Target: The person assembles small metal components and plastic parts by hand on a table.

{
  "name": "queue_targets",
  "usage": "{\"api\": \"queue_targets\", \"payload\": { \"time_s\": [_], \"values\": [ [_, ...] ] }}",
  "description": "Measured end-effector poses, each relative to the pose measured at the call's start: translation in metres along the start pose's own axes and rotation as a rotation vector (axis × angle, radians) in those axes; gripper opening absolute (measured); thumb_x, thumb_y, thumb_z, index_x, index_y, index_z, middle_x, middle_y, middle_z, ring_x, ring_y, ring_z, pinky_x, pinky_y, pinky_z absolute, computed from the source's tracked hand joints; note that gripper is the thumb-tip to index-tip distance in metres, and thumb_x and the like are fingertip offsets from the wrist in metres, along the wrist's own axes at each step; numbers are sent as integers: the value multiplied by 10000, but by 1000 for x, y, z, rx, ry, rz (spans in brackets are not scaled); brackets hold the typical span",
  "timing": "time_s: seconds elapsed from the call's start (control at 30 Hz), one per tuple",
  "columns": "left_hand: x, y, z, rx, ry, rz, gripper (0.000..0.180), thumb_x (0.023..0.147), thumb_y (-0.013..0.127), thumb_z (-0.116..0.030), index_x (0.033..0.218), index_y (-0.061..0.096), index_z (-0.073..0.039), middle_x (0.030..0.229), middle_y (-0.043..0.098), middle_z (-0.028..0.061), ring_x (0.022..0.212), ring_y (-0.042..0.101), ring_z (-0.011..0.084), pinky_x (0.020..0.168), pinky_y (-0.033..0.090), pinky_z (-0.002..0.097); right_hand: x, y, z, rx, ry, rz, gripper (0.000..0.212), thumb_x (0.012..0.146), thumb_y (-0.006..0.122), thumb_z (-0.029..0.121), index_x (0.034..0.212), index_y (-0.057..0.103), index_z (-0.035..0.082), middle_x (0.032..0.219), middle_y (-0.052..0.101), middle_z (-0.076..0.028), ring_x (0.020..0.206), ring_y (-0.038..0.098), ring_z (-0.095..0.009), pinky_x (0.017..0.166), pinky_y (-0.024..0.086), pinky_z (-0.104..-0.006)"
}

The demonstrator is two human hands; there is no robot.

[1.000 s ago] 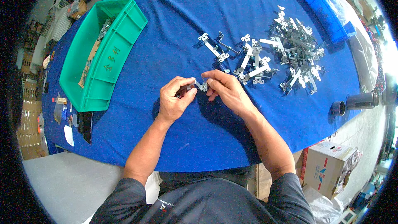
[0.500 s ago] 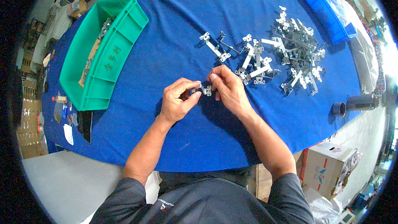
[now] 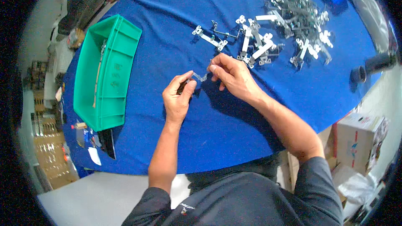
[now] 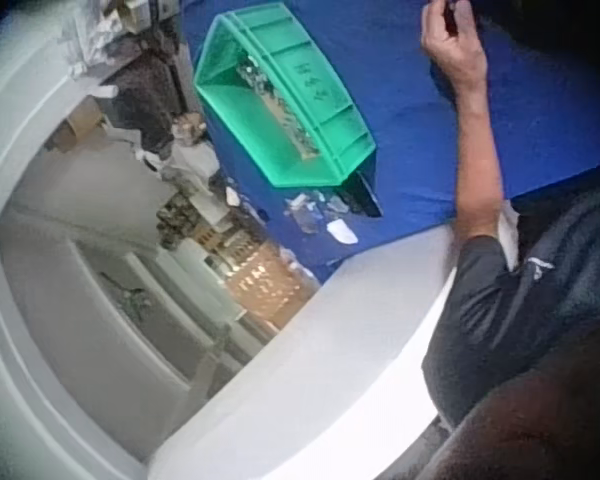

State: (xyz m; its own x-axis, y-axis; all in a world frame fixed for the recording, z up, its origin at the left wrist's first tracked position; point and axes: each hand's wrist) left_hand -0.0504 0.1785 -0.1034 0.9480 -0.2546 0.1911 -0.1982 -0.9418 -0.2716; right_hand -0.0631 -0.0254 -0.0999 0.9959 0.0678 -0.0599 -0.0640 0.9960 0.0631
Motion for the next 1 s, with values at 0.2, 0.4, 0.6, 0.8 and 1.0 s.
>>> {"api": "queue_targets", "payload": {
  "time_s": [0.2,0.4,0.6,0.8,1.0],
  "values": [
    [-1,0,2,-248,-210,-114,266,992,605,-178,1170,634,17,861,663,60,590,544,52,457,423,186,-7,0,8,-140,53,43,201,962,593,181,980,640,-14,734,633,-52,652,590,-99,560,489,-295],
    [-2,-1,2,-195,-202,-73,250,1003,584,-179,1155,630,14,859,662,67,581,537,53,449,413,186,-6,3,0,-299,-149,63,195,913,618,169,950,666,-17,723,656,-161,659,658,-237,615,489,-389],
    [1,-1,6,-238,-122,-70,257,1002,588,-189,1151,633,15,872,669,82,575,544,61,461,423,194,-4,4,0,-375,-250,50,178,901,615,154,925,654,-19,753,654,-215,704,672,-349,637,508,-429],
    [-2,-4,10,-216,-73,-29,248,970,632,-144,1161,645,13,889,666,74,614,553,67,491,422,198,-5,3,-4,-402,-263,40,168,888,622,145,934,659,-12,755,657,-211,709,677,-349,635,512,-428],
    [-5,-1,4,-149,47,27,297,825,743,41,1116,682,21,977,654,42,818,599,77,700,480,195,-6,1,6,-215,-2,92,166,920,601,135,1014,663,14,720,662,-142,651,679,-209,611,544,-345]
  ]
}}
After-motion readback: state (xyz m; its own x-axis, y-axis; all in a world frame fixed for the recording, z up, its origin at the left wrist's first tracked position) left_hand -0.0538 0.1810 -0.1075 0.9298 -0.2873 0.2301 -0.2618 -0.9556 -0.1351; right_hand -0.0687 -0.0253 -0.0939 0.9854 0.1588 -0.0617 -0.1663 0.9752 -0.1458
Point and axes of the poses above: each hand's wrist, its own x-axis towards the middle knuckle, its own y-axis out of the palm, z = x × y
